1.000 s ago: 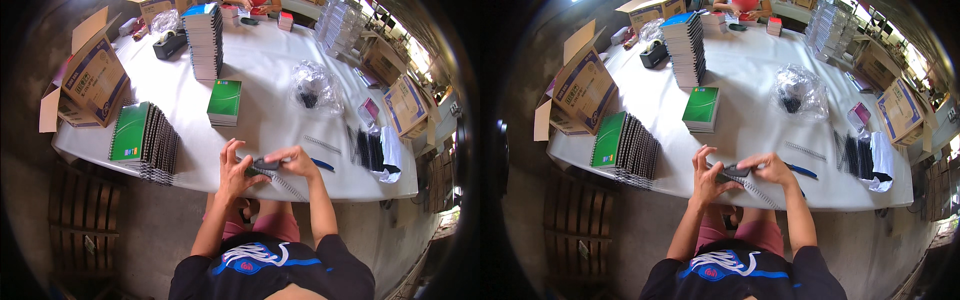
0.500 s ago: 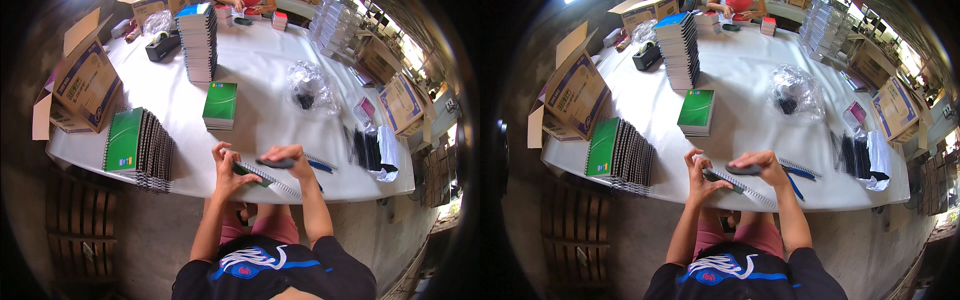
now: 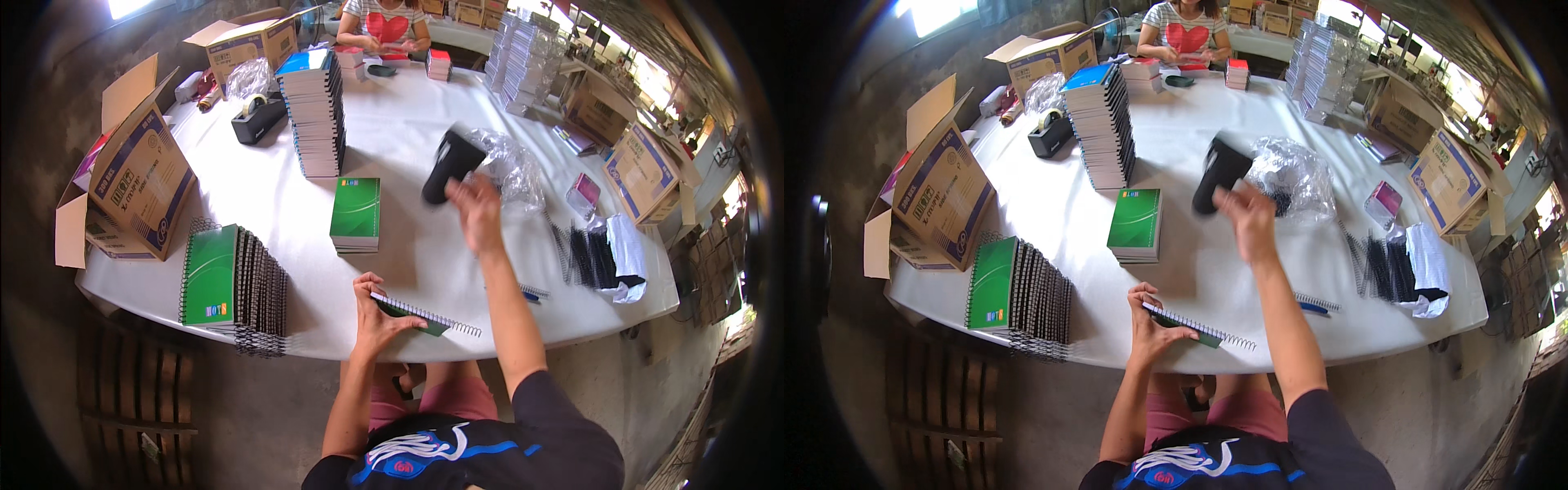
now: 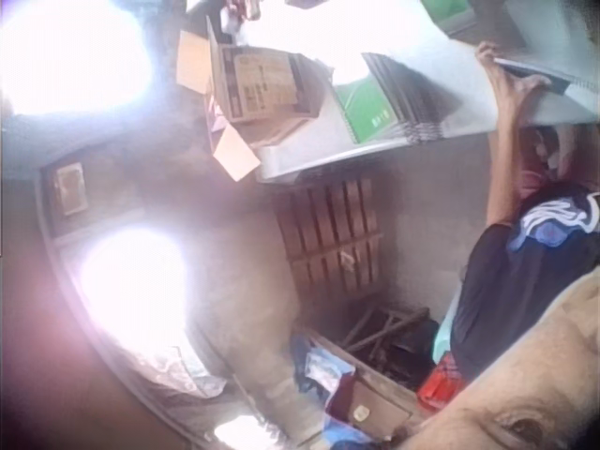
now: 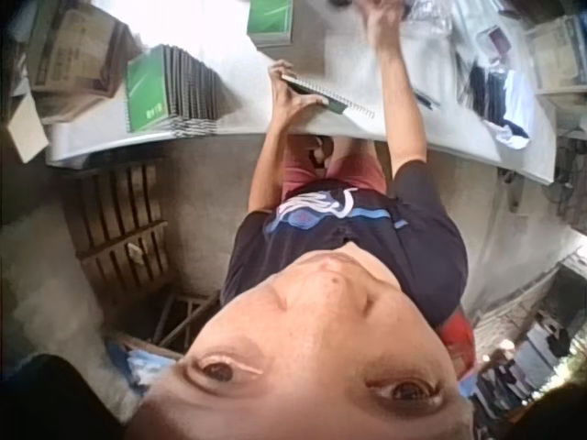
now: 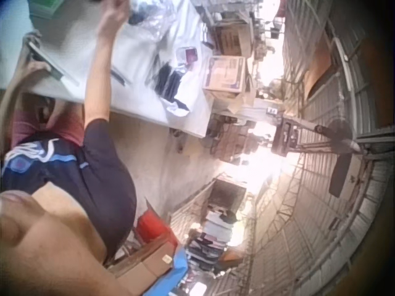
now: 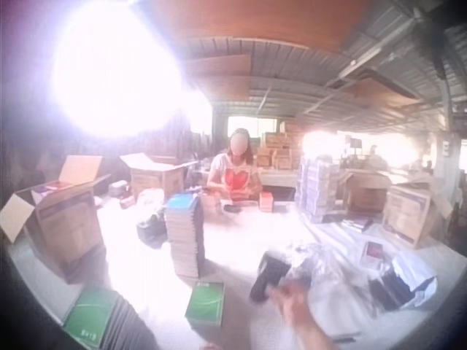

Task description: The person inserts a metal spiral through the punched edges of green notebooks by hand and uses a pair of pliers to cut and finish the wire ends. They stack the completed notebooks on the table and organize more materials from nearby boxes.

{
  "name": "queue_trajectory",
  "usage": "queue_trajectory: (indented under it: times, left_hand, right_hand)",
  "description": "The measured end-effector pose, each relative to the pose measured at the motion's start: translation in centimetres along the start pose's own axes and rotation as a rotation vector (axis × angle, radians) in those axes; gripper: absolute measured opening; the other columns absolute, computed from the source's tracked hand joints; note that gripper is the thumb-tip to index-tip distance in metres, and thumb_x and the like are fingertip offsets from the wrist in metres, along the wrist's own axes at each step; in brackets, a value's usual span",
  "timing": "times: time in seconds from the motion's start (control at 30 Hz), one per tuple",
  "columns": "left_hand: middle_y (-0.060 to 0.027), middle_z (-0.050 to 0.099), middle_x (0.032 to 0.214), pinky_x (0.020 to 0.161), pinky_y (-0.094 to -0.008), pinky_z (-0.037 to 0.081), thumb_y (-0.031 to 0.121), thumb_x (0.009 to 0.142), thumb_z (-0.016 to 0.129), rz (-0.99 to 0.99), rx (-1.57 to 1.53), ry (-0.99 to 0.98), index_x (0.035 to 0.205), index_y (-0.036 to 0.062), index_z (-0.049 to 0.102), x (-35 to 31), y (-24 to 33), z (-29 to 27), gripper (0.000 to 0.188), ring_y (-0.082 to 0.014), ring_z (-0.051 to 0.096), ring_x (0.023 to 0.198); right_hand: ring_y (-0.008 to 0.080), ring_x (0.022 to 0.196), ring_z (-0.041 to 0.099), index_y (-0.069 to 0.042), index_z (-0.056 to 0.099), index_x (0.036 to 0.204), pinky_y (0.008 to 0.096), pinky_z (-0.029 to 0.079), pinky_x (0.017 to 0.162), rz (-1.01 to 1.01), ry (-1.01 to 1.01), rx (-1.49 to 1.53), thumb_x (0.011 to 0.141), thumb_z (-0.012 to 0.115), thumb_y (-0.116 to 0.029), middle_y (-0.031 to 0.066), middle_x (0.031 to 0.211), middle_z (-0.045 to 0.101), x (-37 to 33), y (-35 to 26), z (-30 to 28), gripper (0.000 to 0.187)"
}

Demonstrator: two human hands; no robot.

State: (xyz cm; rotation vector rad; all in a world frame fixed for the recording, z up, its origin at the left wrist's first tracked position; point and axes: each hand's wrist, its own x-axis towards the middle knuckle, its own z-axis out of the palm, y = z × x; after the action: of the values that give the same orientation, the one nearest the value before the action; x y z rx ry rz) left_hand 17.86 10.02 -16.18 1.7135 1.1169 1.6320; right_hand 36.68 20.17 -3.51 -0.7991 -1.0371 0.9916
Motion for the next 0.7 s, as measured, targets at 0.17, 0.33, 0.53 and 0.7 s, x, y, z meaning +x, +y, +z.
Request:
queue_trajectory:
  times: [0.17, 0.33, 0.53, 0.7]
  left_hand:
    - [-0.0146, 0.036, 0.105, 0.087, -0.0380, 0.040, 0.043, 0.034, 0.093, -0.008, 0.034, -0.042, 0.096, 0.0060, 0.030, 0.5, 1.1, -0.3, 0.097, -0.0282, 0.042, 0.102]
    - [-0.0139, 0.033, 0.105, 0.086, -0.0368, 0.040, 0.044, 0.035, 0.093, -0.112, -0.011, -0.082, 0.098, 0.0053, 0.029, 0.0, 1.6, -0.6, 0.098, -0.0277, 0.041, 0.102]
    - [-0.0137, 0.032, 0.106, 0.088, -0.0367, 0.041, 0.044, 0.033, 0.093, -0.045, 0.047, -0.102, 0.102, 0.0052, 0.027, 0.3, 1.0, -0.4, 0.103, -0.0278, 0.040, 0.103]
    - [-0.0103, 0.039, 0.096, 0.076, -0.0279, 0.039, 0.035, 0.076, 0.076, 0.059, -0.013, -0.037, 0.096, 0.0034, 0.036, -0.1, 0.1, -0.9, 0.055, -0.0204, 0.041, 0.090]
  right_hand:
    - [0.0117, 0.085, 0.063, 0.001, 0.069, 0.091, 0.0259, 0.051, 0.069, 0.083, -0.575, 0.044, 0.075, 0.068, 0.005, 0.0081, 0.089, 0.068, -2.0, -1.8, 0.0, 0.016]
    - [0.0224, 0.093, 0.065, 0.001, 0.071, 0.093, 0.0323, 0.051, 0.082, 0.198, -0.802, -0.387, 0.065, 0.065, 0.015, 0.0147, 0.099, 0.069, -7.9, 0.7, 0.3, 0.032]
    - [0.0211, 0.094, 0.065, 0.000, 0.071, 0.094, 0.0304, 0.051, 0.082, 0.112, -0.818, -0.398, 0.069, 0.060, 0.014, 0.0136, 0.099, 0.069, -8.0, 1.5, 0.1, 0.031]
    - [0.0276, 0.096, 0.062, -0.009, 0.067, 0.108, 0.0335, 0.048, 0.086, 0.019, -0.604, -0.736, 0.079, 0.061, -0.003, 0.0129, 0.105, 0.066, -8.8, -1.7, -1.8, 0.031]
